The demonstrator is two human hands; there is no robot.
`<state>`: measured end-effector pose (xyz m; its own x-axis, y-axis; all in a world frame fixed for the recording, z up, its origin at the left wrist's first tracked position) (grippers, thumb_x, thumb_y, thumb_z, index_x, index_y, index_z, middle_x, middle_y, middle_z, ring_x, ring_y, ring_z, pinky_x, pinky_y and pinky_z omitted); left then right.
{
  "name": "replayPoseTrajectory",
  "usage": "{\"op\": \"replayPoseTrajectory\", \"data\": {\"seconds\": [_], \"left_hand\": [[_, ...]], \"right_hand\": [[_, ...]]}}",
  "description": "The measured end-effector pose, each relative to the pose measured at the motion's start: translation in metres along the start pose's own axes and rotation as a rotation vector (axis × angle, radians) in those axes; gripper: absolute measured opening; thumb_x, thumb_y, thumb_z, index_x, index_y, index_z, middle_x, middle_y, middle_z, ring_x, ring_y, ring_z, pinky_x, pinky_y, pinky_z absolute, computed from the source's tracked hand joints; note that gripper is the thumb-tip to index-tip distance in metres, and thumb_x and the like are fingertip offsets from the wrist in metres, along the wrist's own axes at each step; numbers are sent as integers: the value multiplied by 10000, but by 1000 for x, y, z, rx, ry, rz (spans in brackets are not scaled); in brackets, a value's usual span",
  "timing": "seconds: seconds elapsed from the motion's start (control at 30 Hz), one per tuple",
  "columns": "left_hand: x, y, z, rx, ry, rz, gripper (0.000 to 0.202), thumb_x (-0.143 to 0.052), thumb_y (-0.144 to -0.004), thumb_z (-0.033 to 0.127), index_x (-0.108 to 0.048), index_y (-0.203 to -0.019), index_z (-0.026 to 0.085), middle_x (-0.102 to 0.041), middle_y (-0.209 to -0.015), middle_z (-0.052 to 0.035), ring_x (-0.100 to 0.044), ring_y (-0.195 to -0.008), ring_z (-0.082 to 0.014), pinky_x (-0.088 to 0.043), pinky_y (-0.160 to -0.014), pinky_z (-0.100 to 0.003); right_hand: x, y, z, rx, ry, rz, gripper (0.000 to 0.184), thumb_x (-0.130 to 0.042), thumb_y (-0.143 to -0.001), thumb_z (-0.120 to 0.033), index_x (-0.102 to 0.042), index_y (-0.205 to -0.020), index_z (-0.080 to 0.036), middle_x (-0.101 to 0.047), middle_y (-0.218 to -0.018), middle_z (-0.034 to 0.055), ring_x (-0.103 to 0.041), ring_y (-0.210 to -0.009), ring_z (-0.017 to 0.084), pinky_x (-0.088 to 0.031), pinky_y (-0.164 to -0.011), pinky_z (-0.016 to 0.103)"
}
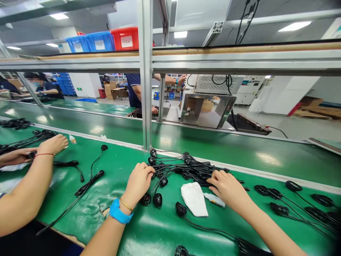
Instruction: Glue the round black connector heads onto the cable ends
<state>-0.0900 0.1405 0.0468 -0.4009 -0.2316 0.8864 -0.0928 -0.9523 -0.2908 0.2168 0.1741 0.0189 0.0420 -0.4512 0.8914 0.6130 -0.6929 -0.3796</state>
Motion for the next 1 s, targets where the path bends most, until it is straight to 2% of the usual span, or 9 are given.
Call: {"op": "replayPoseTrajectory", "data": {"seconds": [0.1,0.23,0.43,0.6,0.7,0.87,1.0], "left_hand": [[-4,-1,2,-48,9,38,261,-553,-909,111,-716,-1057,252,-609,-1051,-64,-546,-1034,-239,-470,-930,-369],[-14,-6,1,-76,-3,55,263,-623,-865,112,-729,-1053,262,-558,-1190,-85,-494,-1161,-281,-457,-998,-445],[-31,-16,8,-166,-43,-5,426,-691,-797,98,-709,-1160,320,-502,-1363,-80,-435,-1291,-314,-406,-1092,-494],[-38,-19,9,-186,-98,-5,543,-664,-735,-21,-700,-1177,292,-480,-1429,-102,-415,-1319,-347,-348,-1125,-537],[-36,-20,10,-192,-106,17,492,-655,-728,-41,-713,-1113,258,-492,-1424,-119,-422,-1308,-354,-361,-1101,-553],[-23,-20,15,-214,-67,72,389,-702,-726,30,-704,-1053,239,-516,-1400,-114,-413,-1317,-361,-354,-1100,-572],[-10,-20,15,-196,6,129,318,-697,-717,72,-674,-1002,210,-598,-1278,-114,-484,-1254,-346,-402,-1063,-551]], "right_hand": [[-5,-1,-1,33,9,22,79,-655,-806,-168,-709,-848,-207,-580,-814,54,-541,-764,223,-374,-667,336],[-4,-1,-1,58,-2,64,99,-593,-824,-192,-690,-821,-207,-579,-810,55,-543,-749,216,-366,-672,338],[12,1,1,68,-27,152,186,-501,-879,-214,-683,-841,-204,-594,-815,61,-545,-749,213,-384,-707,352],[28,4,-3,77,-36,248,193,-466,-916,-186,-655,-881,-183,-659,-906,77,-593,-791,218,-408,-783,377],[36,5,-7,76,-33,311,175,-455,-928,-137,-627,-925,-168,-697,-943,78,-628,-821,212,-416,-842,379],[47,8,-8,65,-42,389,141,-475,-931,-92,-589,-934,-176,-702,-866,51,-636,-758,191,-431,-828,368],[52,11,-6,46,-88,441,168,-485,-944,-94,-579,-1047,-188,-713,-976,66,-655,-857,202,-455,-851,376]]}}
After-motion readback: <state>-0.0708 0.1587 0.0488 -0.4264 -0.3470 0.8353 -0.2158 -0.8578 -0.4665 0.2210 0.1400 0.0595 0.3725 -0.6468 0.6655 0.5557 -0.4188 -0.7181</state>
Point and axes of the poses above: each hand's wrist, its own y-axis away from the middle knuckle, its own x-axis out of the back of the hand, z = x × y, the point moved 8 cm from there along -y, towards the middle knuckle
